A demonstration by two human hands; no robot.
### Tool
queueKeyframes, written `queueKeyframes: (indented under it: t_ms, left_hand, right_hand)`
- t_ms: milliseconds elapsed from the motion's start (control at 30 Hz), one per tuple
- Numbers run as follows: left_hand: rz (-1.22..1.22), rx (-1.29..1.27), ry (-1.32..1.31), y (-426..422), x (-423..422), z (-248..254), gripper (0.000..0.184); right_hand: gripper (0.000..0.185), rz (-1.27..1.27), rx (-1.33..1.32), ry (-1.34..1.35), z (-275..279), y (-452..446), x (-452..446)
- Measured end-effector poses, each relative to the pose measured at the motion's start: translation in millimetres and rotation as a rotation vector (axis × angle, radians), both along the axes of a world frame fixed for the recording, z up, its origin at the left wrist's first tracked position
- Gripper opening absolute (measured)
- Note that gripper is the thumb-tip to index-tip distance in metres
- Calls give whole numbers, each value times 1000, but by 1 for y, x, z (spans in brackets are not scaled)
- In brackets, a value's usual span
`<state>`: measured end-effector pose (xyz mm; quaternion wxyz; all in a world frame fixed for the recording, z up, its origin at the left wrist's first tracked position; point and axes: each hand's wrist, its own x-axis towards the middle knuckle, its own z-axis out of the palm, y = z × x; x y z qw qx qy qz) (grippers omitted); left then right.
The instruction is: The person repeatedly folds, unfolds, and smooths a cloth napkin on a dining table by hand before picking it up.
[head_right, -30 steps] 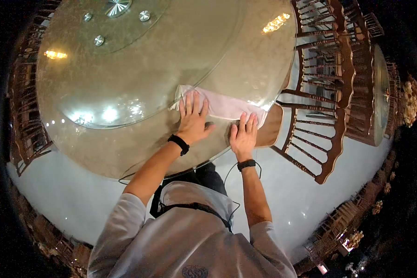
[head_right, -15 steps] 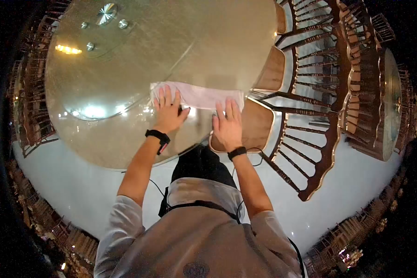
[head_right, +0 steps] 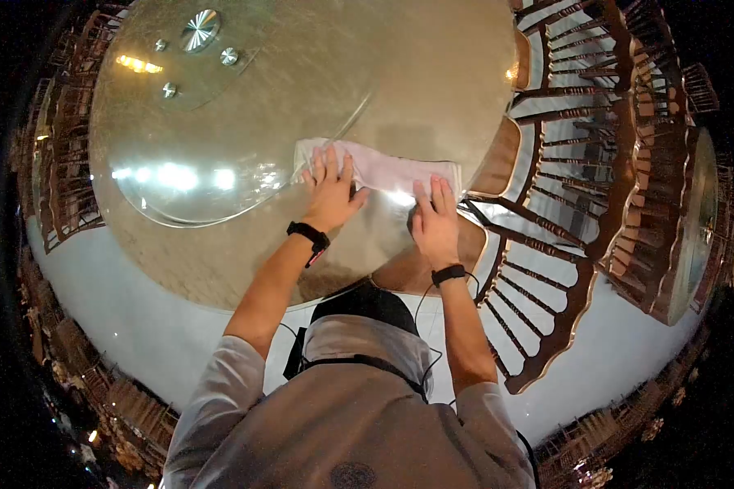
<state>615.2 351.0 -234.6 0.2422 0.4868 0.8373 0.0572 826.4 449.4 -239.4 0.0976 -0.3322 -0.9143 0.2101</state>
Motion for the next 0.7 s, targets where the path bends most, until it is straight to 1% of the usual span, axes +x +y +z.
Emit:
queueKeyframes:
  t_ms: [67,133,200,233,300,333,400,433,500,567,633,700]
  left_hand:
    - [-4,30,1,16,-6,6,78]
    - [-8,63,-10,29,-9,1,78]
    - [79,257,-87,40,-11,-9,71]
    - [90,253,-100,45,-10,-15,71]
    - [89,297,-28,54,-10,-22,71]
    - [97,295,-34,57,-10,-25,71]
    - [150,381,-118,61,-11,-26,71]
    - [154,381,-125,61,-12,-24,71]
    - [81,284,-45,60,-13,-20,73]
    - [79,294,-39,60,-12,-21,72]
    - [76,304,-25,60,-13,-24,71]
    - [86,332,-25,58,-12,-24,66]
  right_hand:
    - [57,-15,2,-49,3,10,-5]
    - [56,-3,-1,-75,10,22,-11]
    - [54,5,19,-70,9,35,-16]
    - [49,12,56,-62,9,44,-20]
    - [49,-6,41,-61,11,56,-29]
    - [48,-31,30,-48,10,61,-33]
    - [45,-38,56,-53,7,67,-39]
    - [43,-61,67,-56,8,68,-42]
    - [42,-83,80,-67,8,68,-46]
    - [38,-156,130,-82,5,67,-50]
    - [35,-166,174,-76,2,68,-55]
    - [33,-184,215,-72,7,63,-58]
